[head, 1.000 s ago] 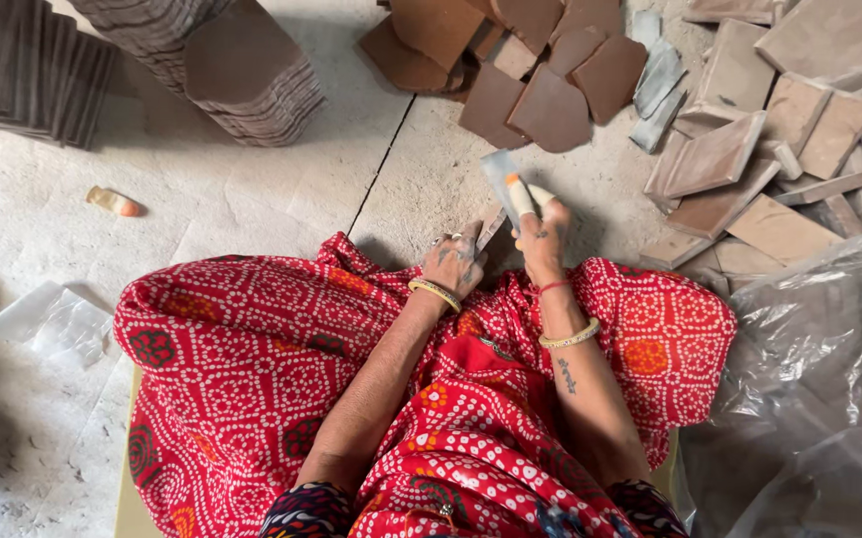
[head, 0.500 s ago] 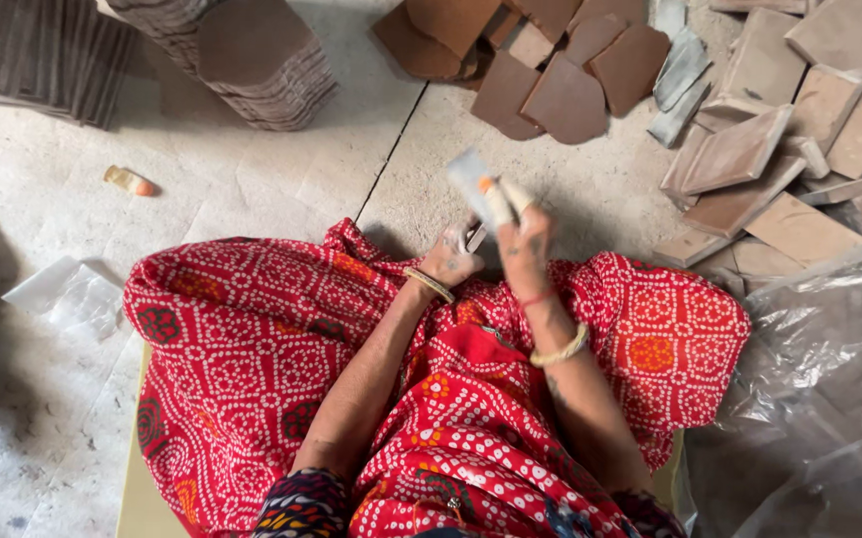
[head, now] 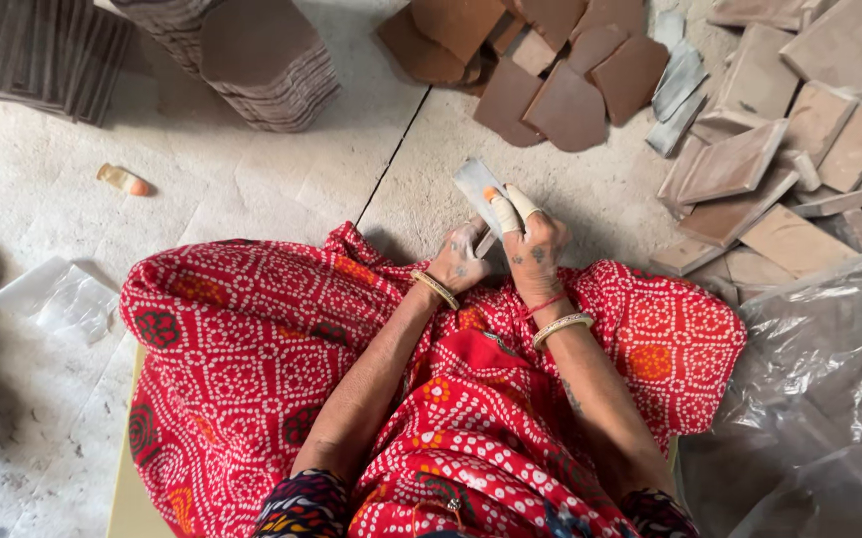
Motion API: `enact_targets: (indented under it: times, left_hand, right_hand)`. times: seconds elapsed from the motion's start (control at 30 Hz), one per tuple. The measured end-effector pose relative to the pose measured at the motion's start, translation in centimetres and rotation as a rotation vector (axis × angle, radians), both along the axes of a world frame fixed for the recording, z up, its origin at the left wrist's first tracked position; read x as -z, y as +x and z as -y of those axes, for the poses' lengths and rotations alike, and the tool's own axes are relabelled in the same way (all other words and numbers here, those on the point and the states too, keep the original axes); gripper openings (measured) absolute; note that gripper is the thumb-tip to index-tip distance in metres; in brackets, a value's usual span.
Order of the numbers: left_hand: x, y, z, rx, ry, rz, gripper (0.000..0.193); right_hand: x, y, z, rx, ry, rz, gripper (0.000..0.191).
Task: The person sits on the floor and sands brown shoe-shaped parts using a sanding block. They hold each part with one hand and rub the surface with the sanding block in the other hand, then place the sanded part into a stack.
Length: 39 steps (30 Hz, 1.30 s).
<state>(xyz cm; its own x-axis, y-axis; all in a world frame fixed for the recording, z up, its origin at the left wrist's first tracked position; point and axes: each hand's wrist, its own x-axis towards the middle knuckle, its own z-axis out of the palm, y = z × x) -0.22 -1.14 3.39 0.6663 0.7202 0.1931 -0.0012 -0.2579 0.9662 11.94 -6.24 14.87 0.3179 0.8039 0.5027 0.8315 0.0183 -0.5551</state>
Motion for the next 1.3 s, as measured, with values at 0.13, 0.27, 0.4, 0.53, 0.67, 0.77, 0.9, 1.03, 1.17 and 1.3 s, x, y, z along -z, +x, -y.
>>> enact_targets:
  times: [0.13,0.27,0.4,0.53,0.67,0.77,0.9,1.03,1.17,1.3]
  left_hand:
    - [1.0,1.1,0.3,0.040,-0.050,-0.155,0.039]
    - [0.6,0.7,0.7,0.040,-0.121,-0.014,0.062]
    - [-0.1,0.3,0.5,0.068,-0.115,0.096,0.062]
    - [-1.8,0.6,0.6,0.018,-0.056,-0.149,0.058]
    - [-4.1,-0.7,0.5,0.060,-0.180,-0.041,0.070]
    - [-5.0,-1.3,0.0,0.025,-0.034,0.054,0.077]
    - [-3.5,-0.5,-0.4,-0.080,0.122,0.070,0.077]
    - [-0.1,0.4,-0.5,-0.083,0.342,-0.358,0.073]
    - [1.4,0.1,-0.5,0.026,0.395,-0.538,0.062]
    - [0.6,-0.3,-0.5,0.125,0.409,-0.610,0.048]
  right_hand:
    - [0.3,-0.1,0.8,-0.057,-0.059,-0.134,0.023]
    - [1.2,0.7,0.7,-0.025,-0.158,-0.119,0.024]
    - [2.4,1.3,0.8,0.020,-0.108,-0.090,0.027]
    - [3.7,1.8,1.0,0.080,-0.194,0.045,0.026]
    - [3.8,3.0,0.2,0.061,-0.037,-0.277,0.025]
    - [2.7,3.2,0.2,0.080,0.061,-0.593,0.023]
    - [0.5,1.2,1.2,0.294,-0.157,-0.925,0.033]
    - [-0.3,-1.7,1.3,-0.028,-0.073,-0.405,0.032]
    - [0.7,-3.5,1.3,0.036,0.037,-0.392,0.030]
    - [1.7,-3.3,0.6,0.055,-0.044,-0.475,0.029]
